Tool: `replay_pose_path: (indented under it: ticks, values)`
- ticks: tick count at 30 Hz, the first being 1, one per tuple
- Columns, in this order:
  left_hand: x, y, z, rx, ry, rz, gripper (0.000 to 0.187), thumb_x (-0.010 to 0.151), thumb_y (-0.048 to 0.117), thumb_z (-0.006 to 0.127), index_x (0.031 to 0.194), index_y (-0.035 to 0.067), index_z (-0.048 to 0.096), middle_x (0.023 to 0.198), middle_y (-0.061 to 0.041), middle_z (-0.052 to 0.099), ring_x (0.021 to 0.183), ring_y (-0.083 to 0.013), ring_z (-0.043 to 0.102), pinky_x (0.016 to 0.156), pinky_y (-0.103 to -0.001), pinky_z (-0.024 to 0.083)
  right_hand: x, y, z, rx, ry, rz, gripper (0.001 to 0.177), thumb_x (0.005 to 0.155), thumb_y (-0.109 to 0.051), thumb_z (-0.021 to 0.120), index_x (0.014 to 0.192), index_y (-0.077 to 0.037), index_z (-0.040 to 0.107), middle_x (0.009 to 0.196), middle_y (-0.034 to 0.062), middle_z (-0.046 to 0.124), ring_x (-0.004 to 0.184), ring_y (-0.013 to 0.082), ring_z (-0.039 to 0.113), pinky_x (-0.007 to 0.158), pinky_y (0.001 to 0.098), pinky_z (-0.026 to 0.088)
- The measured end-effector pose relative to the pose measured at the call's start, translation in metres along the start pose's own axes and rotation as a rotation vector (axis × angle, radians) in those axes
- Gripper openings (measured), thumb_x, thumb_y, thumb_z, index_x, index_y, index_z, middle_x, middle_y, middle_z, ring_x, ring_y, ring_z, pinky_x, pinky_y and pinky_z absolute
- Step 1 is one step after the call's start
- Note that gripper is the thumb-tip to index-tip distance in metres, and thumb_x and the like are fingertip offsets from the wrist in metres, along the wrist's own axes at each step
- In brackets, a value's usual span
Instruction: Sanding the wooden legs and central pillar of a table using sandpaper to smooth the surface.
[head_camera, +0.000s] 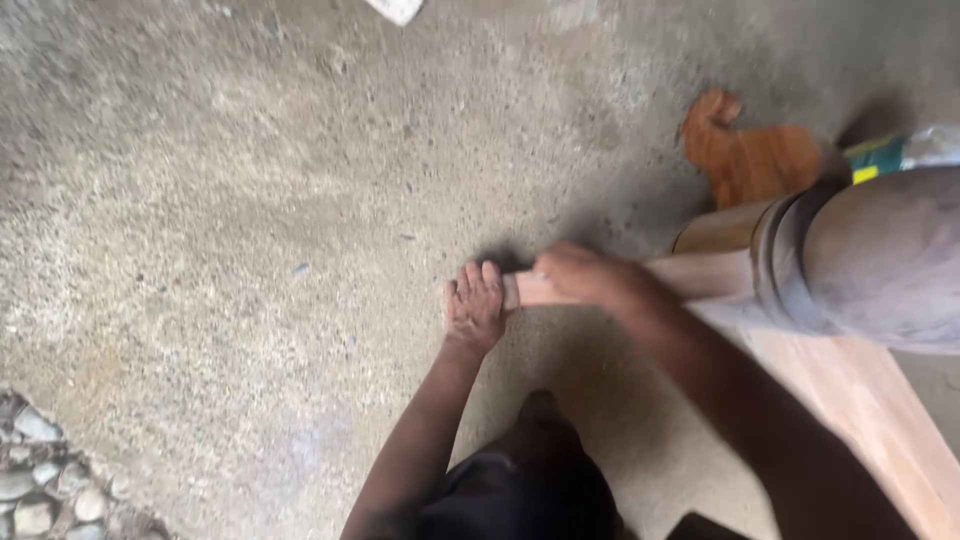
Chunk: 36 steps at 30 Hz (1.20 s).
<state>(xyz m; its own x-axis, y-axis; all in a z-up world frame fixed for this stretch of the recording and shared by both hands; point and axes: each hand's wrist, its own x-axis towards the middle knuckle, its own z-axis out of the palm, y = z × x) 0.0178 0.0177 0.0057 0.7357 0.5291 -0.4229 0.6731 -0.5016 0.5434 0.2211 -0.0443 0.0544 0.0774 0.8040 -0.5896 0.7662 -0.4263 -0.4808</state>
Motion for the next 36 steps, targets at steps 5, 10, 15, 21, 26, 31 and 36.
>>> replay_pose_path:
  ticks: [5, 10, 15, 21, 26, 31, 36]
  values:
    - [0.008, 0.004, -0.01, 0.023, 0.06, 0.014, 0.062, 0.093, 0.014, 0.068, 0.142, -0.003, 0.034, 0.146, -0.031, 0.041, 0.143, -0.0469, 0.041, 0.122, -0.058, 0.03, -0.01, -0.044, -0.039, -0.04, -0.065, 0.441, 0.029, 0.108, -0.025, 0.046, 0.104, -0.009, 0.07, 0.099, 0.0136, 0.069, 0.089, 0.0278, 0.066, 0.084, 0.0471, 0.055]
    - [0.003, -0.002, 0.002, -0.019, -0.021, -0.013, 0.082, 0.086, 0.014, 0.072, 0.147, -0.004, 0.022, 0.148, -0.032, 0.033, 0.142, -0.0471, 0.033, 0.118, -0.058, 0.028, -0.023, -0.103, -0.027, -0.467, -0.212, 0.309, 0.036, 0.079, -0.039, 0.069, 0.105, -0.015, 0.073, 0.105, 0.0085, 0.071, 0.094, 0.0238, 0.07, 0.09, 0.0396, 0.057]
    - [0.01, -0.004, 0.042, -0.013, 0.244, 0.06, 0.102, 0.068, 0.016, 0.083, 0.148, -0.008, 0.023, 0.152, -0.04, 0.031, 0.144, -0.055, 0.034, 0.113, -0.059, 0.035, -0.011, -0.086, -0.019, -0.642, -0.082, 0.19, 0.023, 0.102, -0.017, 0.053, 0.114, -0.011, 0.072, 0.112, 0.0151, 0.075, 0.104, 0.0258, 0.073, 0.091, 0.0415, 0.058]
    - [-0.022, 0.015, 0.031, -0.513, 0.192, -0.425, 0.078, 0.085, 0.043, 0.078, 0.131, 0.0, 0.032, 0.124, -0.019, 0.043, 0.115, -0.0295, 0.056, 0.094, -0.039, 0.056, 0.048, -0.032, 0.047, 0.153, -0.011, 0.274, 0.035, 0.095, -0.006, 0.051, 0.124, -0.014, 0.07, 0.116, 0.0124, 0.074, 0.099, 0.0236, 0.074, 0.082, 0.035, 0.063]
    - [-0.028, 0.012, 0.08, -0.645, 0.084, -0.356, 0.081, 0.097, 0.062, 0.062, 0.131, -0.004, 0.029, 0.119, -0.023, 0.055, 0.107, -0.036, 0.067, 0.09, -0.046, 0.058, 0.041, -0.047, 0.049, -0.093, -0.045, -0.063, 0.032, 0.091, -0.017, 0.067, 0.121, -0.01, 0.072, 0.112, 0.0124, 0.075, 0.1, 0.0244, 0.072, 0.086, 0.0393, 0.06]
    - [-0.018, 0.007, 0.051, -0.49, 0.159, -0.239, 0.069, 0.096, 0.049, 0.064, 0.129, -0.002, 0.03, 0.118, -0.025, 0.056, 0.105, -0.0409, 0.066, 0.09, -0.054, 0.054, 0.051, -0.023, 0.054, 0.216, -0.005, 0.033, 0.031, 0.097, -0.015, 0.061, 0.125, -0.011, 0.071, 0.112, 0.0119, 0.07, 0.097, 0.0249, 0.07, 0.079, 0.0419, 0.062]
    - [-0.027, 0.015, 0.047, -0.523, -0.003, -0.379, 0.07, 0.1, 0.054, 0.061, 0.128, -0.002, 0.03, 0.117, -0.025, 0.055, 0.106, -0.0402, 0.063, 0.092, -0.053, 0.052, 0.067, -0.005, 0.077, 0.565, -0.274, -0.134, 0.03, 0.097, -0.005, 0.057, 0.124, -0.008, 0.07, 0.105, 0.0141, 0.073, 0.088, 0.0255, 0.074, 0.077, 0.0417, 0.063]
